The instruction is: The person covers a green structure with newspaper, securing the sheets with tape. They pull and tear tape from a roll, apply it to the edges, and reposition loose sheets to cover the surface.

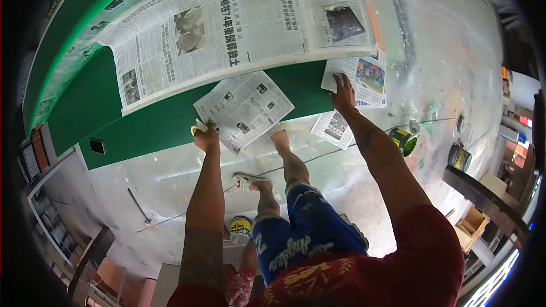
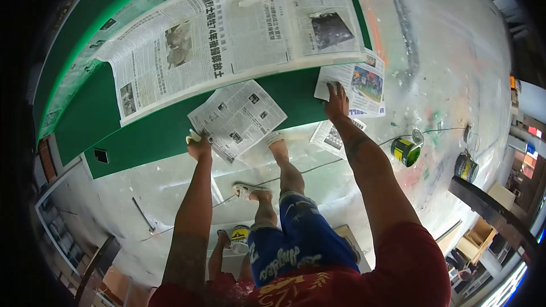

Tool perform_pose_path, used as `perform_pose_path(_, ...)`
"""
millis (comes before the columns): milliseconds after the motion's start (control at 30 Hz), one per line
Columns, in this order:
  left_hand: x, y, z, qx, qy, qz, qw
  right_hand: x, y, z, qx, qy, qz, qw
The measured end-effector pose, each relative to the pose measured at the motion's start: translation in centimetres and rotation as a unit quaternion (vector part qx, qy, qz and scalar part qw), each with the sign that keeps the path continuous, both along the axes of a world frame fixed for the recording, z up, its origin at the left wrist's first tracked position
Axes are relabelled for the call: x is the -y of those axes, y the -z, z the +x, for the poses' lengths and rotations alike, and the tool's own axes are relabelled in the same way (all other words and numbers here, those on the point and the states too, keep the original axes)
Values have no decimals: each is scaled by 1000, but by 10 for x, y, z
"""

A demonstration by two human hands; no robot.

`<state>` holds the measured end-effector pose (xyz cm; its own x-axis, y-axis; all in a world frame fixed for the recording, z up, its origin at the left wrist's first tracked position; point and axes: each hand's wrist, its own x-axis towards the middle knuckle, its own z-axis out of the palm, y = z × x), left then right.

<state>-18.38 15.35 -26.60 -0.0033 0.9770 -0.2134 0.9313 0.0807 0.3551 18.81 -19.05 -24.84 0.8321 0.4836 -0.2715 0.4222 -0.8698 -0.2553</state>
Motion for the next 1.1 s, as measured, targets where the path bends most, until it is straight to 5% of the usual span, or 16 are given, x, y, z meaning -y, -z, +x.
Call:
perform_pose_path(200,-37,-6,6,61,-73,-29,995,16,17,-7,36,-58,13,998)
perform_pose_path(267,-39,-18,1,46,-55,11,997,21,17,-9,79,-129,-67,986)
perform_pose_path(333,-35,-35,-7,28,-38,49,998,32,19,-3,93,-146,-7,985)
perform_pose_path(533,7,-85,-60,132,-5,-5,991,14,-25,-3,96,41,176,979)
perform_pose_path(600,35,-84,-96,160,39,-17,986,20,-32,-1,103,55,175,978)
perform_pose_path(667,62,-135,-99,138,-20,-159,977,16,-57,-7,81,76,191,975)
perform_pose_path(800,116,-143,-140,216,-63,-145,964,4,-114,-34,51,36,195,979)
perform_pose_path(867,135,-164,-135,253,-129,-176,943,-1,-148,-57,59,2,210,976)
perform_pose_path(933,153,-192,-127,396,-211,-231,863,-5,-178,-81,10,-35,242,970)
perform_pose_path(1000,161,-206,-120,448,-203,-294,819,-12,-214,-117,47,-98,257,960)
perform_pose_path(1100,160,-242,-85,532,-206,-435,696,-30,-270,-171,-46,-211,331,919)
